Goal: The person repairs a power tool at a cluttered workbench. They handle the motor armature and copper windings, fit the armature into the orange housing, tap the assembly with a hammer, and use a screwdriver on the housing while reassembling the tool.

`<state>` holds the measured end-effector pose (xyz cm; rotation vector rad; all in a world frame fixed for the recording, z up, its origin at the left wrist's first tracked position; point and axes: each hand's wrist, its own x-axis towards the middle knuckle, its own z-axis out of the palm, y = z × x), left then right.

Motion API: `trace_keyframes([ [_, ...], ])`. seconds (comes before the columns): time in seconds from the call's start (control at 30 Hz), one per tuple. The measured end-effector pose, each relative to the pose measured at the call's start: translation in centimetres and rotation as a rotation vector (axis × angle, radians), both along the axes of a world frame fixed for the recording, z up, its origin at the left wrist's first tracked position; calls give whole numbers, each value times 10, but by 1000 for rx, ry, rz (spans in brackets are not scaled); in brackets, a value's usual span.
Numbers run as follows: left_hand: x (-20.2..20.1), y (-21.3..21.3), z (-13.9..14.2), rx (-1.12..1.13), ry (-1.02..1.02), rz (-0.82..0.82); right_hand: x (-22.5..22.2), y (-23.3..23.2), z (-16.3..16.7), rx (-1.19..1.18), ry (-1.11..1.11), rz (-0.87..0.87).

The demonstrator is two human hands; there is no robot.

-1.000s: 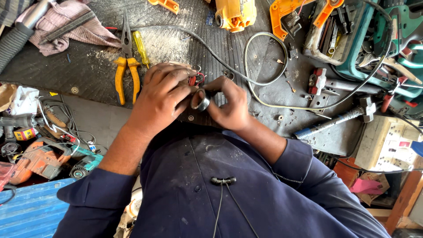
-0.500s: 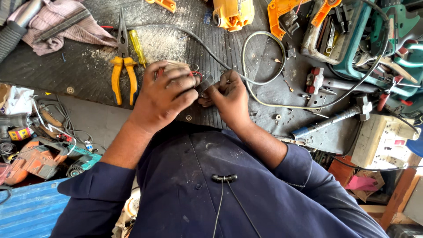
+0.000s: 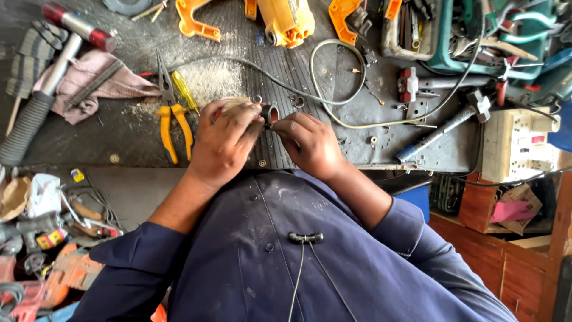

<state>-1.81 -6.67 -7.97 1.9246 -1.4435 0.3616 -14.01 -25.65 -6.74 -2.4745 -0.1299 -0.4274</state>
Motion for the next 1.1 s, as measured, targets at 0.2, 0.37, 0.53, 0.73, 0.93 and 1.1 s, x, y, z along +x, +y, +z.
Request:
trace_keyframes([
  [0.2, 5, 10, 3, 57, -102, 9, 9, 3, 8, -334, -129, 131],
  [0.37, 1, 9, 2, 155, -46, 59, 20, -13, -5, -409, -236, 286],
  [0.53, -2, -2, 16, 213, 39, 85, 34, -37, -9, -436, -344, 472],
  [0.73, -9, -20, 31, 224, 197, 137, 34, -62, -15, -363, -364, 578],
  [0.93, -19, -30, 10, 154, 225, 138, 22, -72, -32, -259, -311, 543],
  [1.1, -26, -45, 12, 357, 128, 123, 0, -82, -28, -177, -235, 396],
])
